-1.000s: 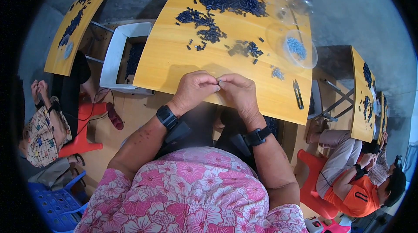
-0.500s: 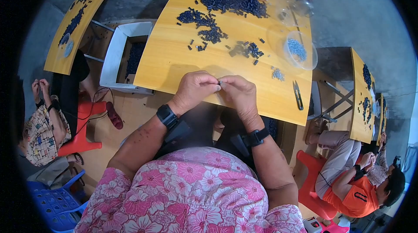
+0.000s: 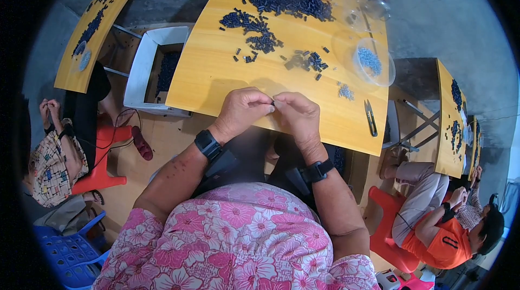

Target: Assembling small black plastic components by inserting metal pins into them.

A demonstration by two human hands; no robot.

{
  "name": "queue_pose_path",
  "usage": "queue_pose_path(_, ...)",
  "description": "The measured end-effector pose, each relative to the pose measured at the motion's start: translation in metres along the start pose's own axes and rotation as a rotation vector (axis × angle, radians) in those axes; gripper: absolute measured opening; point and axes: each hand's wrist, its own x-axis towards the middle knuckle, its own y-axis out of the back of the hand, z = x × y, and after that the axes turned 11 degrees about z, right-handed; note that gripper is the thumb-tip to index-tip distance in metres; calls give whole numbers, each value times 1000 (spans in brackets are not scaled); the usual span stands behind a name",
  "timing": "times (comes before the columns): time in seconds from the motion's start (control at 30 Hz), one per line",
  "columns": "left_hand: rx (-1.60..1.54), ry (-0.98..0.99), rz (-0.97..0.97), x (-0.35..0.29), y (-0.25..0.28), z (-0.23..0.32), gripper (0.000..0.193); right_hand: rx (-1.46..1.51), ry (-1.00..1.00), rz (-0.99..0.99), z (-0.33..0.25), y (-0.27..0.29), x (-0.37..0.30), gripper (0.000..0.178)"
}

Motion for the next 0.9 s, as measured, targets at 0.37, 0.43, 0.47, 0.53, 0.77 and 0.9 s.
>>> queue_pose_path(0.37, 20, -7, 17, -1, -1, 0, 12, -84, -41, 1, -11, -4, 1, 7)
queue_pose_path(0.43, 17, -10, 26, -1, -1, -1, 12, -84, -31, -12, -10, -4, 2, 7)
queue_pose_path(0.47, 30, -12, 21, -1, 0, 0, 12, -85, -20, -22, -10, -4, 2, 7)
queue_pose_path(0.53, 43, -14, 16, -1, -1, 1, 12, -79, -19, -24, -8, -2, 3, 7)
queue_pose_path(0.77, 49, 24, -12, 0, 1, 1, 13, -59, -25, -21, -5, -2, 1, 5)
queue_pose_path(0.9, 44, 59, -36, 0, 2, 4, 13, -44, -26, -9, -5, -3, 0, 4)
